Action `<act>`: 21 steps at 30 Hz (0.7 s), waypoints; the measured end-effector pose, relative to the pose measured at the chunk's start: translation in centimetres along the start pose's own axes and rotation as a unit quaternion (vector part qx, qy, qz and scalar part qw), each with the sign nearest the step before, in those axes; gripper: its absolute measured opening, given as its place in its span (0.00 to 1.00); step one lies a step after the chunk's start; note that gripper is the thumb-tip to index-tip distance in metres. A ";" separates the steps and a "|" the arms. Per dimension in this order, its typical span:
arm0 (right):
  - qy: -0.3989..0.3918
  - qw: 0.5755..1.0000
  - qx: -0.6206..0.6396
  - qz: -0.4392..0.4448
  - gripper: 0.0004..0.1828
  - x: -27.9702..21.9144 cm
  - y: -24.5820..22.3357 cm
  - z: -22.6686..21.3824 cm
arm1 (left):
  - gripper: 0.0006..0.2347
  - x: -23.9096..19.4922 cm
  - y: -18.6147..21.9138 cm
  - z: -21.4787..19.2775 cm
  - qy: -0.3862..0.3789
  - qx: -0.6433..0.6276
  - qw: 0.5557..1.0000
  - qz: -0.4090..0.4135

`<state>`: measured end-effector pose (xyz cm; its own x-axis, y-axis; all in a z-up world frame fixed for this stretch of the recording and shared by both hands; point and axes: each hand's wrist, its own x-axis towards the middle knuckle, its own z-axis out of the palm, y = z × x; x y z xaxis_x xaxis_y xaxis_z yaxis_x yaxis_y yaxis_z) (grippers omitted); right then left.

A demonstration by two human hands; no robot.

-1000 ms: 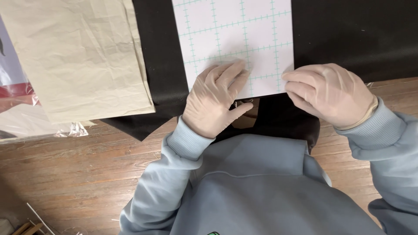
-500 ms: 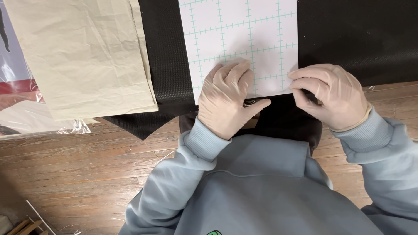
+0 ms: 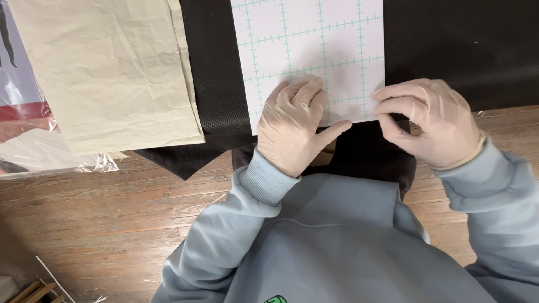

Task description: Mounting a piece of artwork onto a backing board using paper strips and spring clamps.

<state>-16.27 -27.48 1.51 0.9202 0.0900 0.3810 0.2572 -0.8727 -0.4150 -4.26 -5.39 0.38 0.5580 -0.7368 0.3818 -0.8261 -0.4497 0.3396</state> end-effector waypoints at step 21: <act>-0.122 0.990 -0.075 -0.004 0.08 3.6 -2.7 -0.1 | 0.26 0.6 -2.4 -4.5 -0.090 -0.093 0.990 0.054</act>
<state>-13.73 -24.88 4.10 0.9671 0.1940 0.1646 0.2343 -0.9311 -0.2795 -1.56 -2.44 3.68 0.4304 -0.8612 0.2704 -0.8424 -0.2755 0.4632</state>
